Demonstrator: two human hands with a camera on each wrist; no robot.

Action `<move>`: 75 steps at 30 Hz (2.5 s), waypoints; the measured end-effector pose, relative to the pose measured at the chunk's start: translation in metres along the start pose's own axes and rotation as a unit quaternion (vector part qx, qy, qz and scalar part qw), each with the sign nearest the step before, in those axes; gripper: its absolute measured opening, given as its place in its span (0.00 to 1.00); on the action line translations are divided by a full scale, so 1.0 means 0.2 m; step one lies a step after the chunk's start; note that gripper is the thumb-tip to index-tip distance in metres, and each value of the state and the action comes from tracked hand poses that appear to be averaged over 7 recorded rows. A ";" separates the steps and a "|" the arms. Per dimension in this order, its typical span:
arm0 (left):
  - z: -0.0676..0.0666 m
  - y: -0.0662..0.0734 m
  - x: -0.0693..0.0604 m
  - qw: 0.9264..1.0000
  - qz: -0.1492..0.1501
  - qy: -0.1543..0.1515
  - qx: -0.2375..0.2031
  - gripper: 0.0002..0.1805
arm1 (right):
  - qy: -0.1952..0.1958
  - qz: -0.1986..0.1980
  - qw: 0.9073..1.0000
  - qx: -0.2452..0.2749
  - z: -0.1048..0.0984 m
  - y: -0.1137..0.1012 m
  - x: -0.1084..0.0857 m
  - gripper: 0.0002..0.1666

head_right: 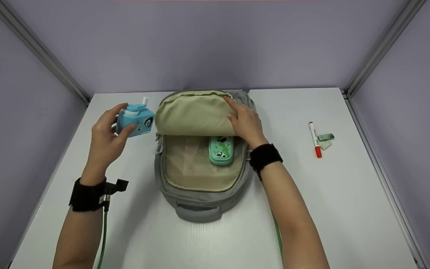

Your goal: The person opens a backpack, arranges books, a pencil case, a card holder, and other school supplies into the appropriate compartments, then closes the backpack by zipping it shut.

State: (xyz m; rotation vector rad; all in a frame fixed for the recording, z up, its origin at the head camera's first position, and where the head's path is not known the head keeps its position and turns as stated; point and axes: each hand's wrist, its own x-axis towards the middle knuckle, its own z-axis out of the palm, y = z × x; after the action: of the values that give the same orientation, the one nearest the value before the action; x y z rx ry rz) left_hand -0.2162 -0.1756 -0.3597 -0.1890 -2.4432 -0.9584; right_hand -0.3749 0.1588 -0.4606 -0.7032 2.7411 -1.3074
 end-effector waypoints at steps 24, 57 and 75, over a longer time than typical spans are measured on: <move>0.41 -0.02 -0.17 0.938 0.169 -0.270 0.140 0.31 | 0.000 -0.004 1.000 0.002 0.00 0.01 -0.02 0.35; 0.67 -0.02 -0.40 0.890 0.240 -0.244 0.302 0.15 | -0.001 -0.018 1.000 -0.009 0.00 0.01 -0.03 0.34; 0.71 -0.02 -0.33 0.888 0.187 -0.272 0.320 0.19 | 0.005 -0.010 1.000 -0.017 0.00 0.00 -0.02 0.35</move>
State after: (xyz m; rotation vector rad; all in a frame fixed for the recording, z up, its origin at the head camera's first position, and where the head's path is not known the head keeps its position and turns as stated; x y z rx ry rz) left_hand -0.2186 -0.0795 -0.4837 -0.7383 -2.9108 0.1227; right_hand -0.3712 0.1610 -0.4619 -0.7305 2.7782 -1.2733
